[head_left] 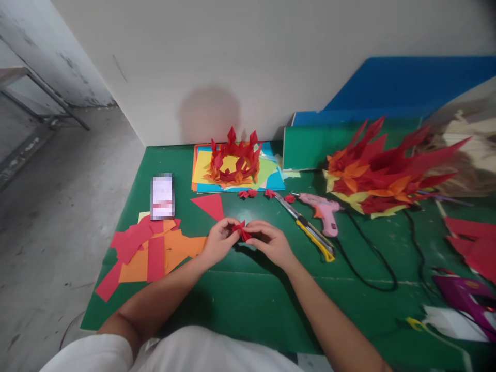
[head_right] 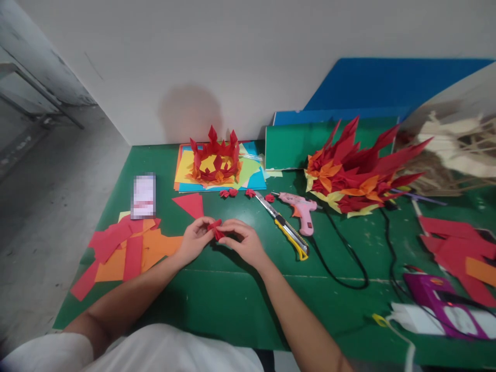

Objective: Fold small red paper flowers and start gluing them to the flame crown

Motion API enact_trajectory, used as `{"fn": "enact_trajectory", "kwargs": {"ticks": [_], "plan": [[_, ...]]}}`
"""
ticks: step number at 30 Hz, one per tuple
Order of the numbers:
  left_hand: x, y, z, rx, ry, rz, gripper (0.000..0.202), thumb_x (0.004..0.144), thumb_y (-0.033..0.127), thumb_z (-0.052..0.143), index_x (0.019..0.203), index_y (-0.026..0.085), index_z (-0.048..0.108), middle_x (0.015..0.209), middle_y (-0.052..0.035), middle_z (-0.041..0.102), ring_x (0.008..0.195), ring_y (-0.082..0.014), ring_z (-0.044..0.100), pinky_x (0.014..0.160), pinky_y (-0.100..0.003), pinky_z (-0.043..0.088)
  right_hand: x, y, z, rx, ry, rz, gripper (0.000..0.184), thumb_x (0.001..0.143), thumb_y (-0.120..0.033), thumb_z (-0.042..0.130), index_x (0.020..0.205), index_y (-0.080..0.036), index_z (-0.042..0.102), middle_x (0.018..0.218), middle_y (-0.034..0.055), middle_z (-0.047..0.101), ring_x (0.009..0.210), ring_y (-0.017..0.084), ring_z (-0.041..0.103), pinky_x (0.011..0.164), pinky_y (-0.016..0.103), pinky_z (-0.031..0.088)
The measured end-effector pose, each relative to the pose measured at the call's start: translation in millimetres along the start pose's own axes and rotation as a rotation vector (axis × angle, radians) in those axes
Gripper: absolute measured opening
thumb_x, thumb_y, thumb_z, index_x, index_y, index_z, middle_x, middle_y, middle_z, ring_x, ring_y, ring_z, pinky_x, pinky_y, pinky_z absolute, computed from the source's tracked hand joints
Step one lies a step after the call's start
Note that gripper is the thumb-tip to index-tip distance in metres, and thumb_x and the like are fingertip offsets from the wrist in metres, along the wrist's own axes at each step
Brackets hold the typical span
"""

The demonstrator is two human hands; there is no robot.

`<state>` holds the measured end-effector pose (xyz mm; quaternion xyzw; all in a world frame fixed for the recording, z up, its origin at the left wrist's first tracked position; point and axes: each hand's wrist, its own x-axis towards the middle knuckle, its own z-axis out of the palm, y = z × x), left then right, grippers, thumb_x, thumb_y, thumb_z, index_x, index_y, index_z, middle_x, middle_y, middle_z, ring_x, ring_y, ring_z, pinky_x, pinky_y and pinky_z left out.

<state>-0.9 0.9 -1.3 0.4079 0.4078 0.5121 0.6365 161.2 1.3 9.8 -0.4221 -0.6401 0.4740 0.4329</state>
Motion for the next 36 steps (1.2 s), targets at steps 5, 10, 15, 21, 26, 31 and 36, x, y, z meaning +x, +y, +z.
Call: {"fn": "enact_trajectory", "kwargs": {"ticks": [5,10,15,21,26,31,36], "plan": [[0,2,-1.0,-0.001,0.005,-0.043,0.029,0.064,0.038,0.073,0.077,0.017,0.058,0.074,0.0004,0.059,0.067,-0.0098,0.055,0.065,-0.024,0.047,1,1,-2,0.047,-0.025,0.017,0.018,0.074,-0.036,0.069,0.09,-0.028,0.072,0.093,0.0043,0.068,0.089,0.017,0.062,0.083,0.034,0.051],[2,4,-2.8,0.001,0.033,-0.073,0.031,0.059,0.036,0.078,0.074,0.016,0.059,0.071,0.0015,0.06,0.065,-0.0089,0.055,0.065,-0.023,0.046,0,2,-4,0.079,-0.064,0.038,0.015,0.077,-0.032,0.067,0.091,-0.029,0.072,0.093,0.0032,0.067,0.089,0.015,0.062,0.084,0.032,0.05],[1,6,-4.5,0.048,0.014,-0.07,0.028,0.059,0.033,0.078,0.071,0.016,0.06,0.067,0.0021,0.06,0.062,-0.0081,0.055,0.064,-0.022,0.046,0,4,-5,0.136,-0.104,0.071,0.017,0.074,-0.034,0.07,0.089,-0.027,0.072,0.092,0.0033,0.066,0.085,0.015,0.063,0.079,0.03,0.052],[1,0,-4.6,0.046,-0.015,-0.074,0.024,0.064,0.029,0.074,0.076,0.016,0.058,0.07,0.0019,0.058,0.062,-0.0081,0.056,0.065,-0.023,0.046,-1,3,-3,-0.003,-0.021,0.001,0.012,0.083,-0.027,0.059,0.086,-0.024,0.07,0.088,0.0043,0.067,0.084,0.016,0.062,0.08,0.031,0.05],[-2,-2,-1.9,0.136,-0.032,0.037,0.014,0.073,0.02,0.061,0.084,0.018,0.053,0.08,0.001,0.054,0.068,-0.0084,0.054,0.066,-0.023,0.046,-4,-1,7,-0.172,0.061,-0.137,0.014,0.081,-0.017,0.056,0.092,-0.023,0.062,0.089,0.0042,0.064,0.084,0.017,0.061,0.076,0.031,0.049],[-8,-3,-1.1,0.36,-0.079,0.138,0.015,0.072,0.012,0.058,0.081,0.018,0.048,0.078,0.0012,0.051,0.07,-0.0092,0.051,0.067,-0.023,0.044,-5,0,13,-0.239,0.075,-0.208,0.011,0.079,-0.015,0.055,0.087,-0.022,0.057,0.083,0.0025,0.061,0.078,0.016,0.059,0.071,0.029,0.048],[-7,-2,-1.0,0.334,-0.071,0.116,0.012,0.074,0.018,0.06,0.08,0.018,0.05,0.078,0.0001,0.053,0.071,-0.01,0.053,0.067,-0.023,0.045,-4,2,12,-0.276,0.086,-0.168,0.006,0.081,-0.019,0.057,0.086,-0.022,0.057,0.082,0.002,0.06,0.077,0.015,0.058,0.069,0.028,0.046]]}}
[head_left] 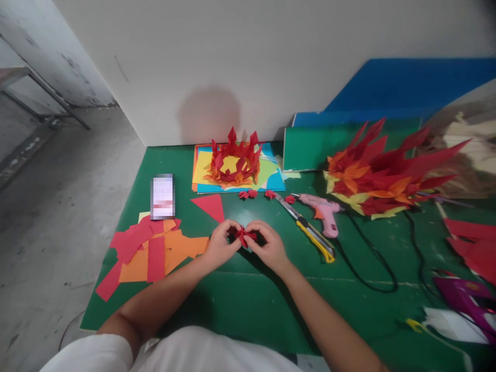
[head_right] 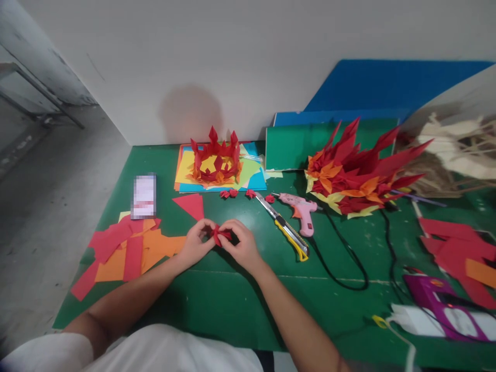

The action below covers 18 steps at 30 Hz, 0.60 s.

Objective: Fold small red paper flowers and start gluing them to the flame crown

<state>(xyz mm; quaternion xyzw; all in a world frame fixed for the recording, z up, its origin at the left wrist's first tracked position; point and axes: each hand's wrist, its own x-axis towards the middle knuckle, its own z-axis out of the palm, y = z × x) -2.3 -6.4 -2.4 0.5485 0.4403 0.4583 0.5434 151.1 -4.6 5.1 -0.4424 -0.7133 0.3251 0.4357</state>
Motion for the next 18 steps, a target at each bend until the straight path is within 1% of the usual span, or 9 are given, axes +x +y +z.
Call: {"fn": "enact_trajectory", "kwargs": {"ticks": [3,6,8,10,11,14,15,18], "plan": [[-0.1,0.6,-0.6,-0.138,-0.06,-0.05,0.02,0.073,0.022,0.064,0.087,0.018,0.05,0.081,-0.0006,0.054,0.073,-0.0099,0.055,0.068,-0.023,0.046,0.9,-0.9,-0.9,-0.014,0.037,0.039,0.002,0.081,-0.022,0.058,0.082,-0.022,0.056,0.079,0.0016,0.059,0.073,0.015,0.057,0.067,0.028,0.046],[-0.3,-0.6,-0.9,-0.249,-0.095,-0.067,0.029,0.07,0.026,0.07,0.091,0.017,0.051,0.088,-0.0027,0.056,0.081,-0.0117,0.058,0.074,-0.024,0.047,1.3,-2.5,-1.1,-0.015,0.082,0.046,0.004,0.081,-0.023,0.059,0.078,-0.022,0.056,0.075,0.0007,0.059,0.07,0.014,0.056,0.065,0.027,0.046],[0.5,-2.1,-0.7,-0.267,-0.079,-0.081,0.027,0.071,0.03,0.07,0.087,0.017,0.052,0.084,-0.0019,0.056,0.074,-0.01,0.057,0.07,-0.024,0.048,1.2,-3.3,-0.8,-0.014,0.094,0.048,0.006,0.08,-0.023,0.06,0.076,-0.022,0.056,0.074,0.0005,0.06,0.068,0.014,0.057,0.064,0.027,0.046],[2.0,-3.3,-0.7,-0.238,-0.043,-0.082,0.024,0.074,0.034,0.067,0.081,0.016,0.053,0.08,-0.0012,0.056,0.067,-0.0085,0.055,0.064,-0.023,0.048,1.1,-3.7,-0.6,-0.009,0.096,0.055,0.007,0.08,-0.024,0.061,0.075,-0.022,0.057,0.073,0.0006,0.061,0.067,0.014,0.058,0.063,0.027,0.047],[2.7,-3.5,-0.9,-0.213,-0.025,-0.064,0.023,0.075,0.035,0.066,0.079,0.016,0.053,0.08,-0.0016,0.056,0.067,-0.009,0.056,0.063,-0.023,0.048,1.0,-3.8,-0.6,-0.004,0.094,0.056,0.007,0.08,-0.024,0.061,0.074,-0.022,0.058,0.073,0.0007,0.062,0.067,0.014,0.058,0.064,0.027,0.047],[3.8,-2.5,-1.8,-0.148,0.029,0.029,0.02,0.076,0.033,0.066,0.074,0.016,0.056,0.087,-0.0041,0.058,0.08,-0.0123,0.058,0.068,-0.025,0.05,0.8,-3.6,-0.6,0.008,0.081,0.049,0.006,0.081,-0.024,0.061,0.075,-0.022,0.061,0.075,0.0015,0.065,0.071,0.016,0.061,0.069,0.03,0.049],[3.8,-1.8,-1.9,-0.143,0.037,0.041,0.02,0.076,0.033,0.066,0.073,0.016,0.056,0.089,-0.0045,0.059,0.081,-0.0126,0.058,0.069,-0.025,0.05,0.5,-3.2,-0.5,0.01,0.075,0.053,0.005,0.081,-0.024,0.06,0.076,-0.023,0.062,0.076,0.0017,0.066,0.072,0.016,0.062,0.07,0.03,0.05],[3.0,-0.1,-1.4,-0.174,0.065,-0.001,0.023,0.076,0.036,0.065,0.072,0.016,0.055,0.088,-0.0047,0.062,0.077,-0.0121,0.06,0.066,-0.026,0.052,-0.6,-0.8,0.7,0.029,0.097,0.11,0.003,0.08,-0.025,0.061,0.082,-0.023,0.063,0.08,0.0017,0.067,0.073,0.016,0.063,0.07,0.03,0.051]]}}
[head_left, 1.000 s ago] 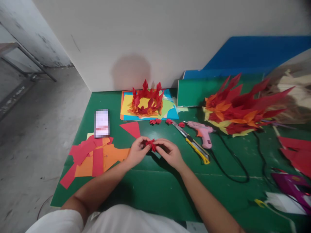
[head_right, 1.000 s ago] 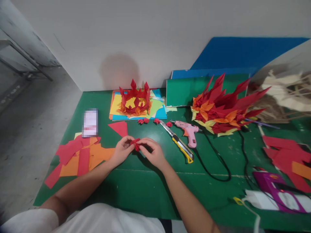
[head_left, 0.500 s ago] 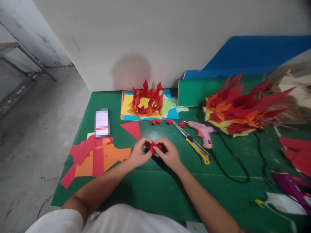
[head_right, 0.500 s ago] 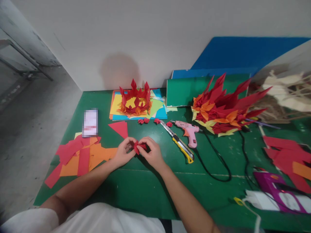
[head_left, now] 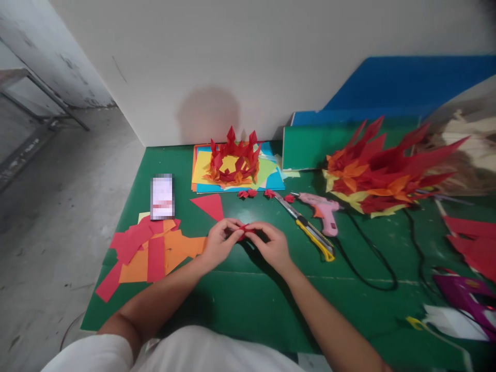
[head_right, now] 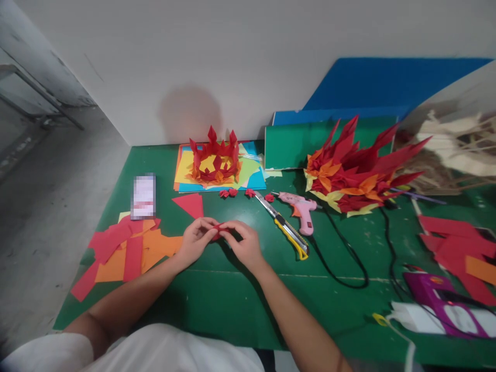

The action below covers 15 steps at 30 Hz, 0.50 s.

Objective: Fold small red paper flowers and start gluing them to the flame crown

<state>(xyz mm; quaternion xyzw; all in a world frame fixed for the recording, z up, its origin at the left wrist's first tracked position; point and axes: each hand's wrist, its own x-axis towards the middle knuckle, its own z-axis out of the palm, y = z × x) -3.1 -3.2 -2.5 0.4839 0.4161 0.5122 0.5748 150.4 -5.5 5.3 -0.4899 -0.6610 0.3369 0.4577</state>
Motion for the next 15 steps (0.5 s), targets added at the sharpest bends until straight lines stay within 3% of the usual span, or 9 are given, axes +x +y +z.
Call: {"fn": "enact_trajectory", "kwargs": {"ticks": [6,9,15], "plan": [[-0.1,0.2,2.0,-0.037,0.086,-0.077,0.028,0.071,0.04,0.069,0.07,0.016,0.055,0.08,-0.0031,0.065,0.067,-0.0101,0.061,0.062,-0.025,0.052,1.9,3.5,0.7,0.023,0.073,0.08,0.021,0.074,-0.03,0.067,0.092,-0.022,0.061,0.08,0.0018,0.061,0.068,0.014,0.057,0.066,0.029,0.051],[1.2,1.5,1.6,-0.037,0.103,-0.114,0.028,0.067,0.04,0.072,0.072,0.016,0.058,0.072,-0.0011,0.065,0.065,-0.0105,0.061,0.064,-0.025,0.053,3.4,2.0,-0.1,0.064,0.006,0.111,0.016,0.074,-0.033,0.067,0.083,-0.02,0.063,0.083,0.0042,0.063,0.071,0.016,0.059,0.066,0.03,0.051],[2.3,7.4,0.8,0.026,0.111,-0.17,0.026,0.065,0.039,0.073,0.076,0.016,0.065,0.075,-0.003,0.069,0.068,-0.0132,0.063,0.066,-0.028,0.054,1.3,-0.3,2.5,0.117,-0.025,0.255,0.023,0.071,-0.04,0.069,0.069,-0.018,0.062,0.064,0.0019,0.064,0.057,0.014,0.058,0.056,0.027,0.048]]}}
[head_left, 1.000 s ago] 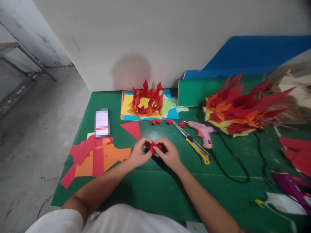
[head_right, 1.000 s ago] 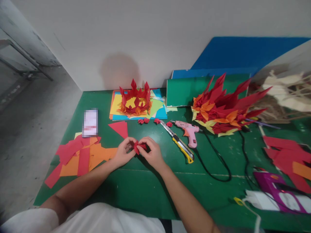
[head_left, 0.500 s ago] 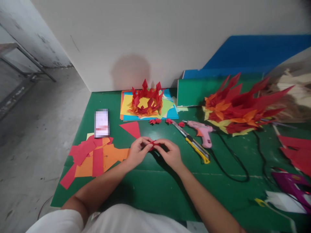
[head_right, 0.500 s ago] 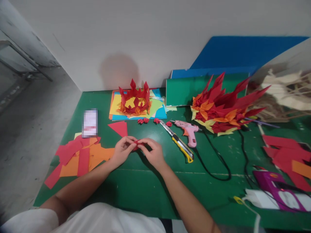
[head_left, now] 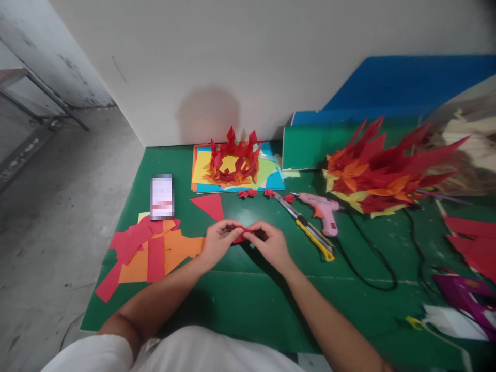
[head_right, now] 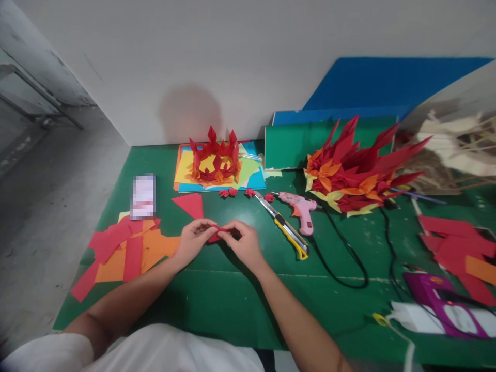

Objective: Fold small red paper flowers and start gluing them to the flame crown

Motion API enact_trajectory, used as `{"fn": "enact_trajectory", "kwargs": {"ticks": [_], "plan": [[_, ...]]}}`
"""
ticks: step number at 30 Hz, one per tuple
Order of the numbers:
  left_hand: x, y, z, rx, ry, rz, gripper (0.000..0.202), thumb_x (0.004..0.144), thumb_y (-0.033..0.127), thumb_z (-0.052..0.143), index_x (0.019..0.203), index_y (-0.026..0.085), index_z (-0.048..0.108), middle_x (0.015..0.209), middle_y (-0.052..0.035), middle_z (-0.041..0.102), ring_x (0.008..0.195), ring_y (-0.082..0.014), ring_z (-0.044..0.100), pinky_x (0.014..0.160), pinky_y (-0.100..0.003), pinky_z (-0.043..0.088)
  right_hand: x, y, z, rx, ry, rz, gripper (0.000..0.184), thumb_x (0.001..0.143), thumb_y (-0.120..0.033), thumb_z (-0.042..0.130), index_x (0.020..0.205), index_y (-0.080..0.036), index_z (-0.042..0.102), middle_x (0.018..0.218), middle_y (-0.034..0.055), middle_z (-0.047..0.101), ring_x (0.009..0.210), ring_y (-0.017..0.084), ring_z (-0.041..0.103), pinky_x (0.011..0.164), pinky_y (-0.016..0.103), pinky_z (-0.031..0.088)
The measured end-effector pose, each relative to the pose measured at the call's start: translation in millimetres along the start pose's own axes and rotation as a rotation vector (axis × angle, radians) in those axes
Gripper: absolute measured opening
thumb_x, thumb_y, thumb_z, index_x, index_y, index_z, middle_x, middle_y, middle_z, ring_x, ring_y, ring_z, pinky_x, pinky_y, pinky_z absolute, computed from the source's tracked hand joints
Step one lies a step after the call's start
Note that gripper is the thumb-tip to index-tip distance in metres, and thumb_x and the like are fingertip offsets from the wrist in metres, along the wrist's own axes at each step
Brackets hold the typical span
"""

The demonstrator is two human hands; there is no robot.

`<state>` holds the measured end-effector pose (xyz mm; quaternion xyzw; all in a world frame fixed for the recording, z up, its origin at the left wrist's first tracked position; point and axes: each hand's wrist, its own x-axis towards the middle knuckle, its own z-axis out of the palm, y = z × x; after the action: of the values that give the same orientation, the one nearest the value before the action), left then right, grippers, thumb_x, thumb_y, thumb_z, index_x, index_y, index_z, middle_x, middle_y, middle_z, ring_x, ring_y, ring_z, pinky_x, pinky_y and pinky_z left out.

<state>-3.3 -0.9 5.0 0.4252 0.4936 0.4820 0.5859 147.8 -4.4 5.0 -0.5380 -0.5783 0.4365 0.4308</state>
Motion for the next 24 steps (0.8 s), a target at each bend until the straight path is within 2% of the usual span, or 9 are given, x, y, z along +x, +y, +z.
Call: {"fn": "enact_trajectory", "kwargs": {"ticks": [7,13,17,21,24], "plan": [[-4.7,2.8,-1.8,0.162,0.062,0.126,0.017,0.074,0.033,0.066,0.07,0.017,0.062,0.068,-0.001,0.064,0.065,-0.0122,0.06,0.063,-0.025,0.049,-2.0,-3.3,3.3,-0.018,-0.022,-0.012,0.021,0.072,-0.037,0.068,0.063,-0.019,0.061,0.061,0.0007,0.063,0.056,0.014,0.057,0.055,0.026,0.046],[-9.0,-1.3,0.6,0.15,0.088,0.245,0.017,0.079,0.031,0.06,0.069,0.018,0.054,0.065,0.002,0.056,0.062,-0.0103,0.053,0.06,-0.023,0.044,-3.2,-8.6,7.2,0.045,-0.074,-0.008,0.024,0.073,-0.038,0.066,0.062,-0.018,0.058,0.059,-0.0007,0.058,0.055,0.012,0.053,0.052,0.024,0.042],[-5.7,-2.1,0.5,0.148,0.05,0.197,0.017,0.08,0.033,0.059,0.072,0.018,0.055,0.068,0.0008,0.057,0.066,-0.0111,0.054,0.062,-0.024,0.045,-3.0,-8.3,7.0,0.074,-0.063,0.027,0.025,0.072,-0.04,0.067,0.063,-0.019,0.057,0.057,-0.0022,0.055,0.051,0.011,0.049,0.049,0.023,0.04],[-0.5,-3.2,1.8,0.007,-0.024,0.089,0.025,0.07,0.037,0.069,0.082,0.018,0.058,0.078,-0.0013,0.062,0.071,-0.0117,0.057,0.065,-0.025,0.048,-1.6,-6.3,3.3,0.113,0.011,0.049,0.025,0.072,-0.041,0.067,0.066,-0.019,0.057,0.058,-0.0024,0.055,0.05,0.01,0.048,0.048,0.023,0.041],[0.0,-5.1,4.5,-0.078,-0.004,0.046,0.033,0.066,0.038,0.072,0.085,0.018,0.054,0.075,0.0015,0.058,0.062,-0.0085,0.055,0.057,-0.021,0.047,-0.6,-7.1,1.4,0.133,0.037,0.065,0.025,0.071,-0.042,0.068,0.067,-0.019,0.057,0.058,-0.0021,0.056,0.049,0.01,0.048,0.047,0.023,0.042]]}}
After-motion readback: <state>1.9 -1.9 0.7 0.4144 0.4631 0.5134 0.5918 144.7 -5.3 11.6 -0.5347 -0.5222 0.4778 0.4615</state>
